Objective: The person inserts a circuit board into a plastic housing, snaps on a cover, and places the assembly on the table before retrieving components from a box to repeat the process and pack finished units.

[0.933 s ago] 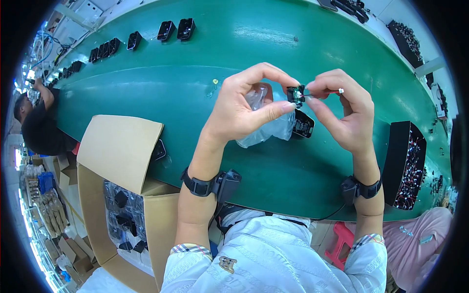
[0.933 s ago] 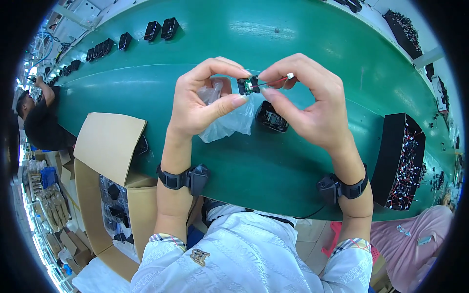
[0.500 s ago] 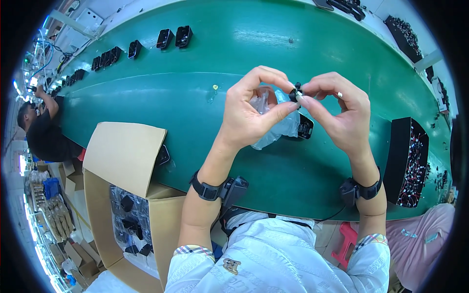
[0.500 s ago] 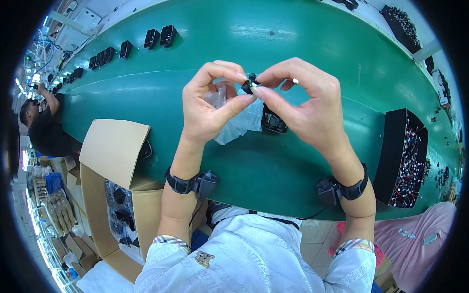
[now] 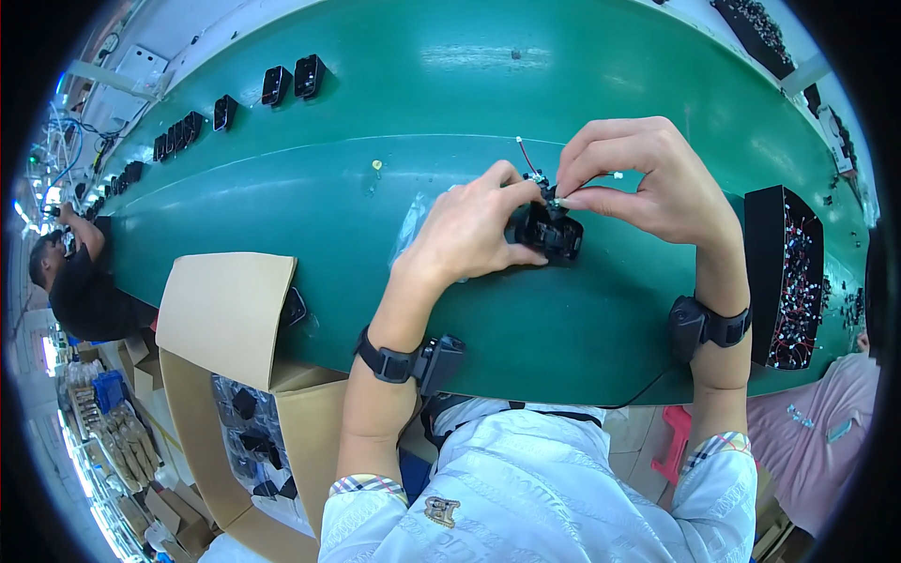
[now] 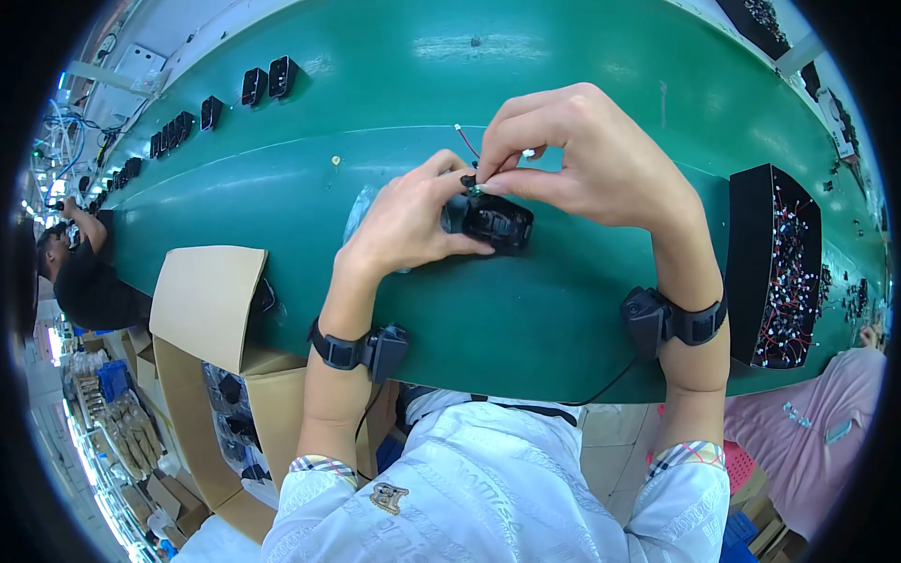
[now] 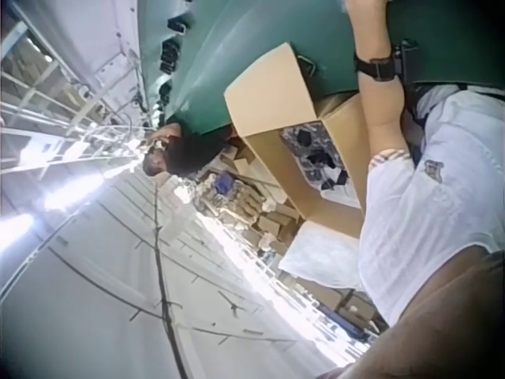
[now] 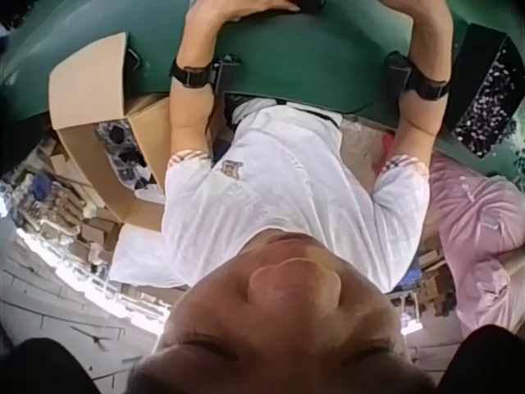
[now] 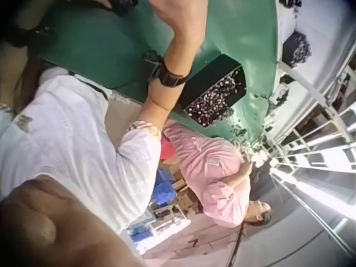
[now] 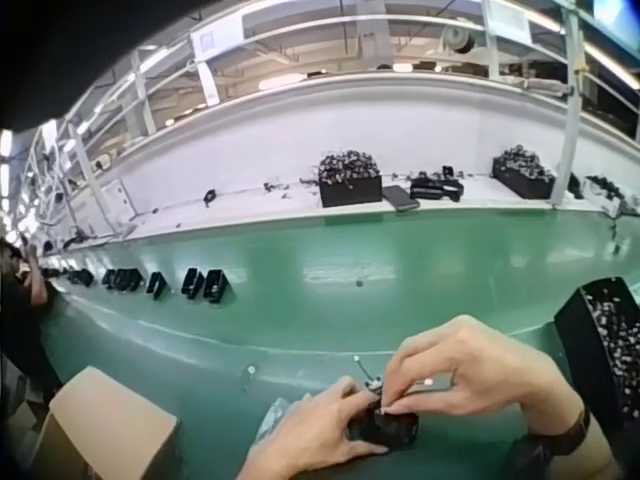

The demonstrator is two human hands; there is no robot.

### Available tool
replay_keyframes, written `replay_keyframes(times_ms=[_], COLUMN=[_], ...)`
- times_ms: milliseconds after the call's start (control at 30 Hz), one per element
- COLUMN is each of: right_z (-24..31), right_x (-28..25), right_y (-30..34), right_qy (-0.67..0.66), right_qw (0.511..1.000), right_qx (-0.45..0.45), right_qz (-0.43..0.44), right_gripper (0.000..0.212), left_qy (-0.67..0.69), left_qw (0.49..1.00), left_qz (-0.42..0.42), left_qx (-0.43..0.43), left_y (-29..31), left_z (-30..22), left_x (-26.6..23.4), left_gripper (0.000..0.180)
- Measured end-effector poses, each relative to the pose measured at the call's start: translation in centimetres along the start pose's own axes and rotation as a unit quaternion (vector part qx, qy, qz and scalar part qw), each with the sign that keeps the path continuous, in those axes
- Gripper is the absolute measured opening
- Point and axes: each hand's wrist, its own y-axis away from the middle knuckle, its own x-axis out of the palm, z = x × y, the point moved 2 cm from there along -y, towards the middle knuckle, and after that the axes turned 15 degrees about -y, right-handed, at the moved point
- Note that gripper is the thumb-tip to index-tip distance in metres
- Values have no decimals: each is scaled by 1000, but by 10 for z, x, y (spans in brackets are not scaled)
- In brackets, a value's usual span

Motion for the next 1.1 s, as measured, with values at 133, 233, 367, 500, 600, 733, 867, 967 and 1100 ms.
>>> replay_keyframes(times_ms=[133,233,367,500,600,733,867,967,1100], right_z=[7,19,42,57,61,64,60,61,63], right_x=[1,5,16,27,30,37,41,46,45], right_y=[-1,-1,-1,-1,0,0,-1,-1,-1], right_qy=[-1,0,24,83,104,144,146,142,135], right_qw=[999,997,990,977,969,962,965,965,967], right_qx=[-43,-77,-142,-191,-211,-221,-208,-207,-195], right_qz=[26,22,-5,-48,-77,-75,-67,-72,-96], right_gripper=[12,13,16,18,19,21,23,23,23], left_qy=[154,286,463,540,560,595,608,620,603], left_qw=[978,955,871,825,814,787,780,773,790], left_qz=[-81,-27,-71,-52,-20,8,41,50,38], left_qx=[111,72,148,159,153,159,144,125,104], left_y=[-1,8,14,17,18,19,18,20,20], left_z=[21,29,36,38,38,34,34,33,35], left_x=[-13,-28,-33,-32,-33,-33,-31,-28,-26], left_gripper=[59,60,64,68,69,68,68,71,76])
